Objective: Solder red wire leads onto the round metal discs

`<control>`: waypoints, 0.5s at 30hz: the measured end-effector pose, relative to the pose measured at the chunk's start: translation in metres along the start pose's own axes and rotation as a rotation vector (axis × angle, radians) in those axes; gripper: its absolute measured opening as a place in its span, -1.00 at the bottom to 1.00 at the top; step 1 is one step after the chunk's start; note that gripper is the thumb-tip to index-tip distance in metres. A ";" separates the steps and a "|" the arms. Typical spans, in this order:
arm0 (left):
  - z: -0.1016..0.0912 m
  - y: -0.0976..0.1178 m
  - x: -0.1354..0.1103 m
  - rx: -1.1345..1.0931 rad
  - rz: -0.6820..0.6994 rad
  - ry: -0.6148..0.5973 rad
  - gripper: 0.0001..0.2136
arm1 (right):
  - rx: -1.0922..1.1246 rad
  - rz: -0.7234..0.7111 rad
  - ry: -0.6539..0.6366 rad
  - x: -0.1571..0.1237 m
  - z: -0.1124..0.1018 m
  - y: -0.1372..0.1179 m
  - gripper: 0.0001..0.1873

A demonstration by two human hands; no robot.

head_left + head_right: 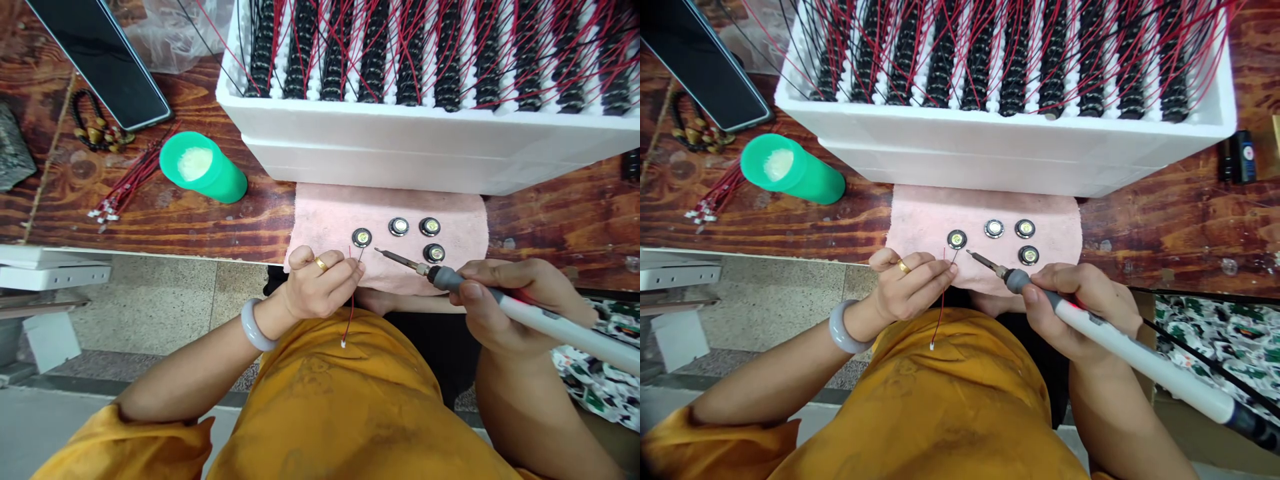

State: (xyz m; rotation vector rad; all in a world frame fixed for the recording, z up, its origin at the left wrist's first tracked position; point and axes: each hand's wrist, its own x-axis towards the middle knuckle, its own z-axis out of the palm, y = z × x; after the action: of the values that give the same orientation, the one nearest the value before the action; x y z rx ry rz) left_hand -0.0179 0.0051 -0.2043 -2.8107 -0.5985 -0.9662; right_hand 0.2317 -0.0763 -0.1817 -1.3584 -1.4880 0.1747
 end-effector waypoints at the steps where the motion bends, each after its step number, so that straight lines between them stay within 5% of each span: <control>1: 0.000 0.000 0.000 0.000 -0.002 -0.001 -0.94 | -0.013 0.007 0.004 0.000 0.000 0.000 -0.85; 15: 0.000 0.002 -0.009 0.020 -0.089 -0.004 -0.83 | -0.035 -0.009 0.088 -0.003 -0.005 0.004 -0.83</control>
State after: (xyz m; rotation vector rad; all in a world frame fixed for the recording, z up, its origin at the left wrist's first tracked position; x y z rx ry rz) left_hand -0.0235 -0.0001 -0.2094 -2.7909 -0.7348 -0.9644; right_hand 0.2374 -0.0795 -0.1843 -1.3699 -1.4290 0.0825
